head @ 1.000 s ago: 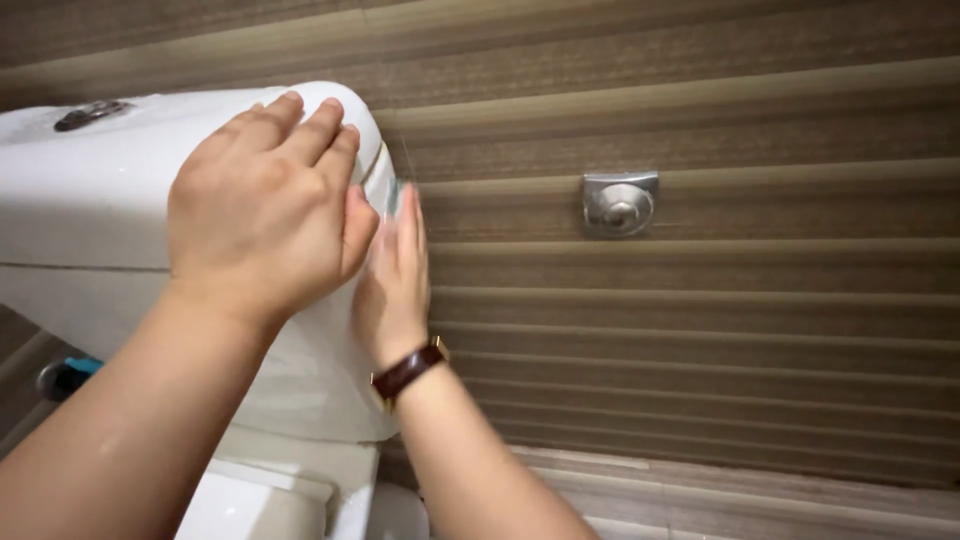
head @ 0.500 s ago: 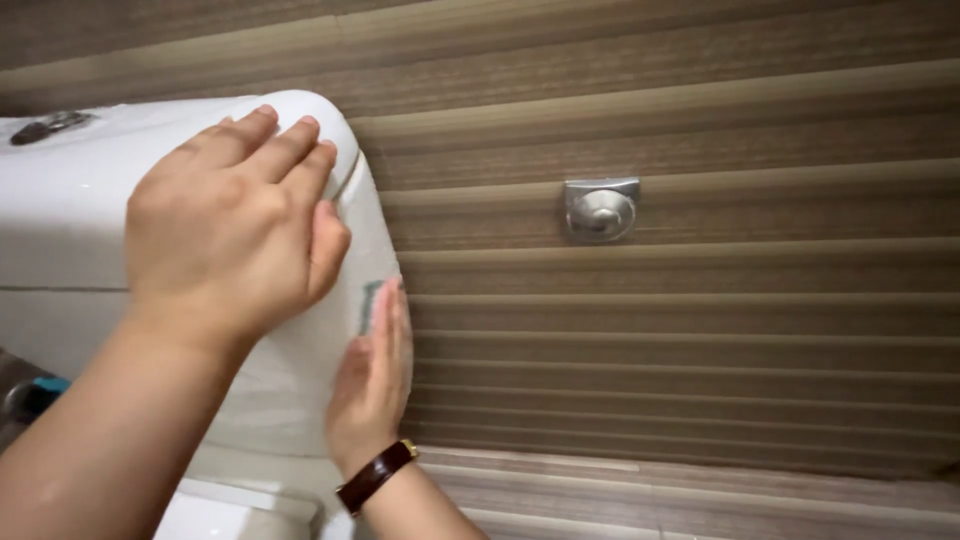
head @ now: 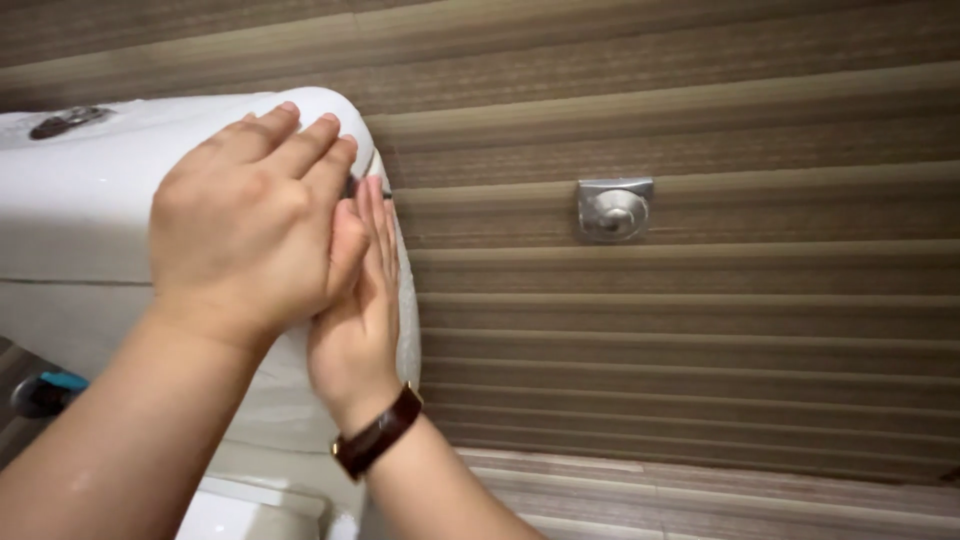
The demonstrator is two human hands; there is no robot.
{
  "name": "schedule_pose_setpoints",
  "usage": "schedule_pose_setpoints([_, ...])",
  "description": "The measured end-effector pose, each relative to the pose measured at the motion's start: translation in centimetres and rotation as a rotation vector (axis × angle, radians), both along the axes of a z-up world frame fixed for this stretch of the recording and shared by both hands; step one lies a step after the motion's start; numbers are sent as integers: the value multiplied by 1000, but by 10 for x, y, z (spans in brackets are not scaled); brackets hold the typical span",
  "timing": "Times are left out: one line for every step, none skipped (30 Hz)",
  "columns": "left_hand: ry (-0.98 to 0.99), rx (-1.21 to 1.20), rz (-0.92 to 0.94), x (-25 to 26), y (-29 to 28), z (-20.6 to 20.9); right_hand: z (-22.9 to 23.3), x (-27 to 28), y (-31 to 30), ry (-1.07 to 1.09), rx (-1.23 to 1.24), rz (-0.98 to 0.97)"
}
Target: Scrubbing and cleaning the exterior of a toilet flush tank with a sponge and soapy water.
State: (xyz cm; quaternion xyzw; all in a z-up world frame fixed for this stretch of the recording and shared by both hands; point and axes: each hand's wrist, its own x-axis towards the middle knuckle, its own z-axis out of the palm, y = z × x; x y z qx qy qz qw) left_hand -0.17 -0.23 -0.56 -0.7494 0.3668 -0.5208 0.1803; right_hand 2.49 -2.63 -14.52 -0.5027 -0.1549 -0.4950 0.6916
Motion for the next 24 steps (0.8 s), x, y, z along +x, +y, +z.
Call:
schedule_pose_setpoints([-4, 1, 2, 0, 0, 1, 4, -3, -2, -4, 1, 2])
schedule_pose_setpoints([-1, -1, -5, 0, 0, 1, 7, -8, -4, -35, 244, 347])
schedule_pose_setpoints([3, -3, -13, 0, -1, 1, 9, -13, -6, -63, 489, 691])
schedule_pose_setpoints([7, -4, -12, 0, 0, 0, 10, -12, -11, -58, 489, 691])
schedule_pose_setpoints([1, 1, -15, 0, 1, -1, 11, -10, -15, -62, 501, 729])
schedule_pose_setpoints([-9, 6, -17, 1, 1, 0, 13, -8, -20, -70, 513, 769])
schedule_pose_setpoints([-9, 6, -15, 2, 1, -1, 21, -8, -26, -69, 513, 771])
schedule_pose_setpoints([-15, 6, -16, 2, 2, -1, 28, -9, -31, 1, 541, 824])
schedule_pose_setpoints([-20, 6, -16, 2, 2, -1, 36, -9, -37, 71, 568, 875])
schedule_pose_setpoints([-22, 4, -16, 3, 2, -1, 34, -2, -36, 71, 565, 876])
schedule_pose_setpoints([-22, -2, -22, 3, 2, -2, 32, 4, -35, 51, 564, 889])
schedule_pose_setpoints([-21, -9, -27, 3, 2, -2, 30, 11, -34, 31, 563, 902])
schedule_pose_setpoints([-21, -11, -26, 3, 2, -2, 27, 16, -30, 33, 560, 904])
schedule_pose_setpoints([-22, -5, -33, 3, 3, -1, 23, 21, -26, -8, 509, 749])
schedule_pose_setpoints([-22, 2, -40, 3, 3, -1, 20, 26, -22, -48, 455, 595])
schedule_pose_setpoints([-24, 2, -42, 3, 4, -1, 19, 18, -16, -51, 455, 593])
schedule_pose_setpoints([-18, -12, -41, 2, 4, -1, 19, 10, -11, -56, 415, 496])
schedule_pose_setpoints([-11, -26, -45, 2, 3, -1, 18, 2, -6, -61, 375, 394])
schedule_pose_setpoints([-11, -25, -51, 2, 3, -1, 15, -7, -5, -62, 375, 388])
schedule_pose_setpoints([4, -36, -46, 2, 2, -1, 12, -17, -4, -51, 189, 188])
schedule_pose_setpoints([20, -47, -42, 1, 2, -1, 9, -27, -2, -37, 3, -9])
schedule_pose_setpoints([22, -46, -45, 0, 2, -1, 12, -25, -4, -35, 4, -12])
schedule_pose_setpoints([16, -43, -41, 0, 2, -2, 14, -24, -6, -62, -9, 12])
schedule_pose_setpoints([5, -42, -41, 0, 2, -1, 17, -20, -9, -94, -24, 33])
